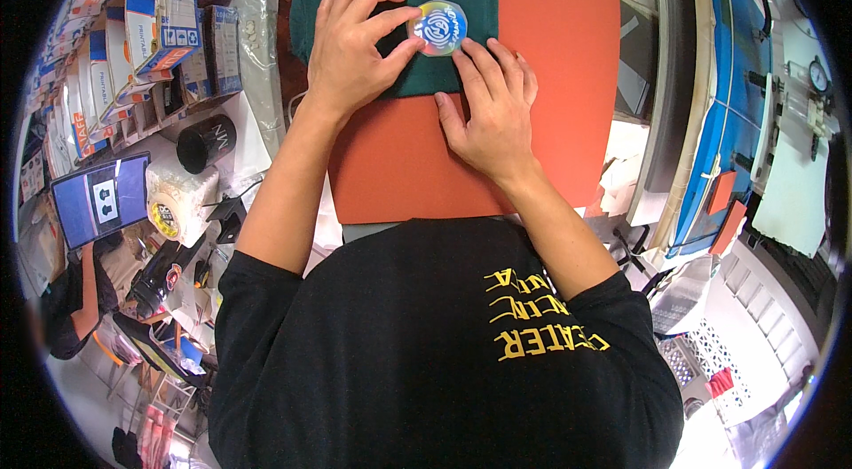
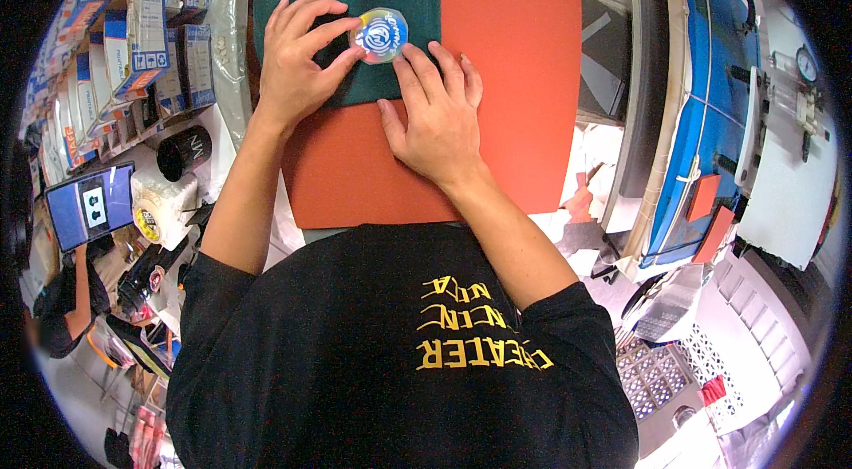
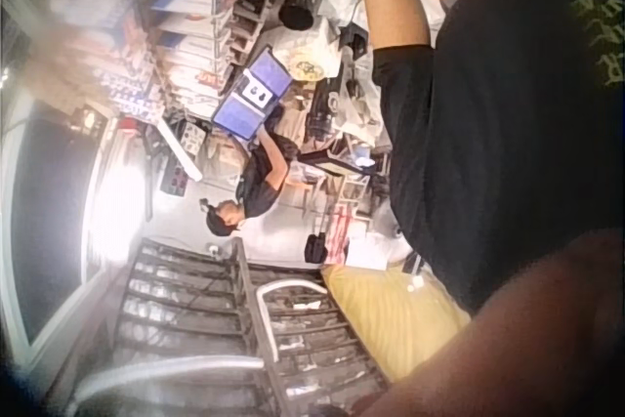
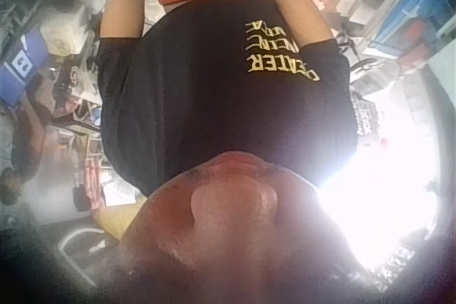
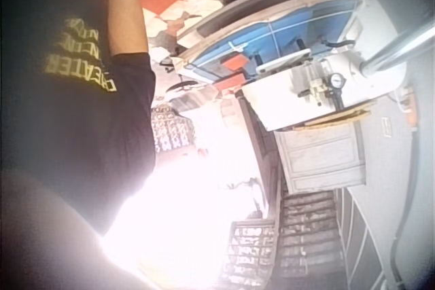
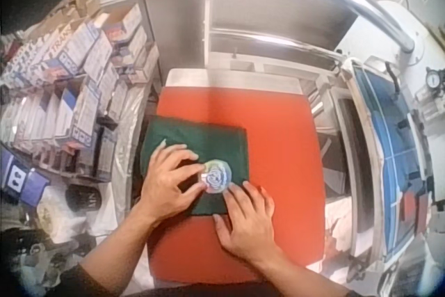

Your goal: The person positions shirts onto a heat press, cuts out printed designs using shears, and aligns the designs onto the shirts before operating the heat press machine.

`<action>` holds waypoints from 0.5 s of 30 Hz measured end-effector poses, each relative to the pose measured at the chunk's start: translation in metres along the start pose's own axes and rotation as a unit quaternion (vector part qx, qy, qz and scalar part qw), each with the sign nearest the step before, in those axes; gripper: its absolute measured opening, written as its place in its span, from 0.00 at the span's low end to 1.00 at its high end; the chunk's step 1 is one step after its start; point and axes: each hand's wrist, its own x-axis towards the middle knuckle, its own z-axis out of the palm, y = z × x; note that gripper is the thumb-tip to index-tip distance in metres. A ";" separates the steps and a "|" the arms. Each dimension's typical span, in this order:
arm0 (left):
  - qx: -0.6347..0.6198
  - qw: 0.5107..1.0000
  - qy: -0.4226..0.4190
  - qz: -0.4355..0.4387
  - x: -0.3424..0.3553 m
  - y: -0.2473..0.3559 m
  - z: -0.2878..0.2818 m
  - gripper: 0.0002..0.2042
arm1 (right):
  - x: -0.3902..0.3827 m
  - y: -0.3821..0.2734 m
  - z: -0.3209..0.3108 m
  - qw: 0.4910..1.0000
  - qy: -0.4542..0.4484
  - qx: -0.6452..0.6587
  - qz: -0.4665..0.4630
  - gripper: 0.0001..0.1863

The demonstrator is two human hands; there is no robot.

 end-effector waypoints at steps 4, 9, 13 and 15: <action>-0.009 1.000 0.000 -0.007 0.001 0.000 0.000 0.17 | 0.000 0.001 0.001 1.000 0.001 -0.001 0.000 0.28; -0.010 1.000 -0.001 -0.013 0.001 0.000 0.000 0.17 | -0.001 0.001 0.002 1.000 0.004 -0.002 0.000 0.27; -0.003 1.000 0.001 -0.007 0.002 0.001 0.000 0.16 | -0.002 0.003 0.005 1.000 0.019 0.001 -0.001 0.28; -0.003 1.000 0.004 -0.002 0.003 0.001 0.001 0.16 | -0.003 0.002 0.003 1.000 0.018 -0.002 0.001 0.28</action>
